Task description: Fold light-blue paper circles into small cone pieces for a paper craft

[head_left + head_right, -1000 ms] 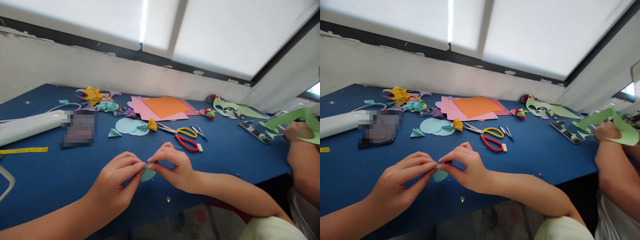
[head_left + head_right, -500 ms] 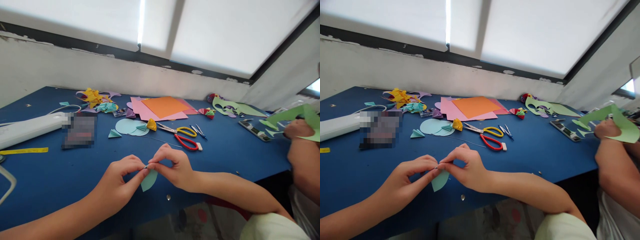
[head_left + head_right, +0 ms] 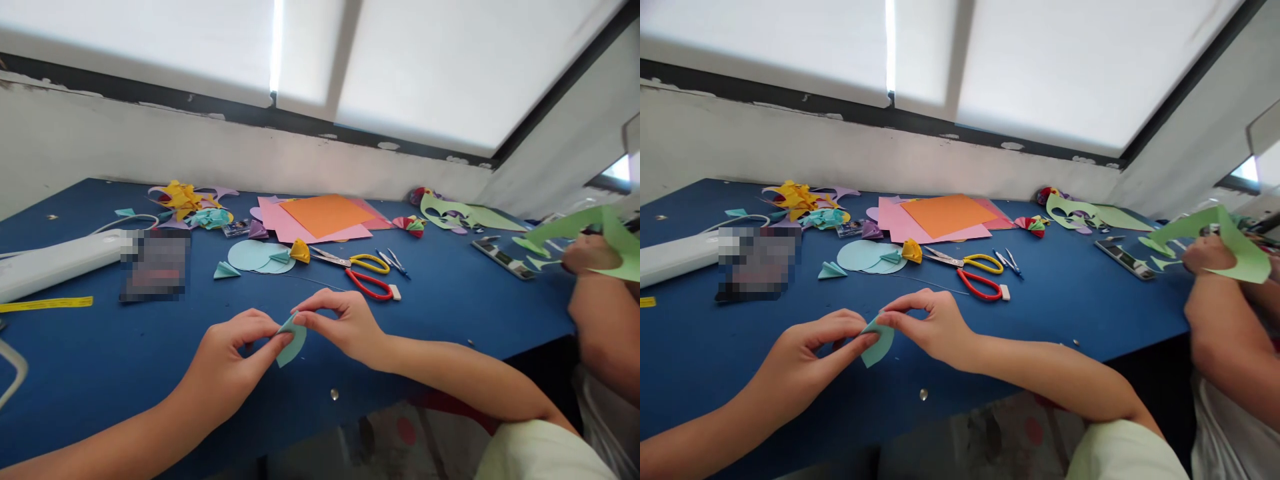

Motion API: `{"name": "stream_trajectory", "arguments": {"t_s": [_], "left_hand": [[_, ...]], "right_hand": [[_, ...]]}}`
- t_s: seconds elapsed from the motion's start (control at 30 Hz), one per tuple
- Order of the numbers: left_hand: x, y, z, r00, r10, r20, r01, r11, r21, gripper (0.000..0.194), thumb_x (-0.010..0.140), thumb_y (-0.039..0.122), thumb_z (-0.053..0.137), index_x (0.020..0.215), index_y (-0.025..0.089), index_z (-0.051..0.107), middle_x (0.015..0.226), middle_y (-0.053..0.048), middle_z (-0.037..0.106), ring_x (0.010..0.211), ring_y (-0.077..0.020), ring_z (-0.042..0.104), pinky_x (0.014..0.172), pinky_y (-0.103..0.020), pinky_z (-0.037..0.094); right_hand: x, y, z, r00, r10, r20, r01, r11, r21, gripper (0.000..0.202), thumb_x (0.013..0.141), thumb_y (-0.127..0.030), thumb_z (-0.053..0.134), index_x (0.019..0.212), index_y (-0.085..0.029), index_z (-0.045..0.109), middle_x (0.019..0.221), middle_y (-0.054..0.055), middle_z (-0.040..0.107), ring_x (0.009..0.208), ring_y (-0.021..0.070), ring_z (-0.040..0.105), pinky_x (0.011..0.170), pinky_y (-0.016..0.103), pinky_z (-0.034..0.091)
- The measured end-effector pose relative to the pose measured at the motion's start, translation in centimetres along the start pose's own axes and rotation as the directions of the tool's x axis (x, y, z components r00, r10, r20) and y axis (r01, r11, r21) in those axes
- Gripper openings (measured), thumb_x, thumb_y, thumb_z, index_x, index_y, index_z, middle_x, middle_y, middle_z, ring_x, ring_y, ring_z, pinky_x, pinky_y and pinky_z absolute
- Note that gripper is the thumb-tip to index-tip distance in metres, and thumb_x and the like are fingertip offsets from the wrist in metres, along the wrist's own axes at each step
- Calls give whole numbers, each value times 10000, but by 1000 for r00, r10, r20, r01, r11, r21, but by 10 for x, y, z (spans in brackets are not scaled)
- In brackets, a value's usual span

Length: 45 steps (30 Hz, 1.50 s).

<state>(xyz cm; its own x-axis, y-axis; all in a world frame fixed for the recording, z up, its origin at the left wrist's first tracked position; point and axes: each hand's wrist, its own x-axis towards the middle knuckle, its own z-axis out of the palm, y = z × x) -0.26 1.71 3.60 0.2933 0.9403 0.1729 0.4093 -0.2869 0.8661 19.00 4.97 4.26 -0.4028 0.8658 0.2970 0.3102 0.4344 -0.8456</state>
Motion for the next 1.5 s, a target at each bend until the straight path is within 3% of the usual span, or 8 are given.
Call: {"name": "stream_trajectory", "arguments": {"t_s": [0.23,0.43,0.83,1.03,1.13,1.27,1.37,1.5], "left_hand": [[1,2,2,999,-28,16,27,997,66,262,822,377,548,668,187,642,630,18,532,578,-113,442,523,-217,322],[8,-3,2,935,-203,290,239,966,-94,372,821,474,491,663,157,605,563,34,433,551,-112,359,506,-218,291],[10,-2,7,890,-270,368,337,932,-131,361,786,441,557,611,135,634,536,28,531,537,-99,414,521,-205,299],[-1,7,13,831,-220,511,276,961,-36,295,786,360,558,636,131,666,628,-19,623,576,-123,499,528,-215,335],[-2,6,5,797,-252,549,370,922,-115,357,800,399,523,550,148,559,521,8,548,505,-108,468,494,-207,337],[5,6,-9,921,-124,369,249,917,-313,454,854,487,399,557,162,509,523,24,484,509,-95,427,453,-186,296],[6,8,-7,914,-155,375,273,918,-288,391,844,483,460,692,151,599,626,-9,597,520,-97,462,431,-179,308],[4,6,3,903,-265,339,368,884,-288,418,845,501,463,684,139,599,535,-3,589,363,-62,367,359,-185,260]], "right_hand": [[0,0,3,987,-34,158,36,999,-13,153,850,-288,577,830,-190,692,747,-9,676,675,110,594,595,192,448],[-2,4,4,996,-78,52,79,997,-9,135,844,-203,567,817,-198,700,769,-13,694,692,104,622,631,176,469],[-6,7,12,997,-75,3,75,997,-14,147,821,-170,566,778,-197,703,741,-7,694,663,114,623,609,188,472],[6,3,1,986,10,-168,-8,1000,16,222,848,-334,555,750,-168,666,651,-2,610,594,108,526,527,201,411],[11,-1,-10,981,22,-195,-10,998,61,268,829,-390,576,717,-158,649,598,-7,551,547,96,463,478,198,372],[11,-7,-14,997,55,54,-60,995,84,271,826,-400,587,735,-152,652,602,-8,560,531,87,467,479,193,387],[7,-7,-10,977,18,214,-14,1000,-20,276,843,-404,575,758,-155,659,635,-4,595,564,90,497,516,193,408],[2,1,-11,967,-256,13,251,935,-249,338,924,-448,424,1069,-198,599,951,61,647,835,153,598,716,273,484]]}}
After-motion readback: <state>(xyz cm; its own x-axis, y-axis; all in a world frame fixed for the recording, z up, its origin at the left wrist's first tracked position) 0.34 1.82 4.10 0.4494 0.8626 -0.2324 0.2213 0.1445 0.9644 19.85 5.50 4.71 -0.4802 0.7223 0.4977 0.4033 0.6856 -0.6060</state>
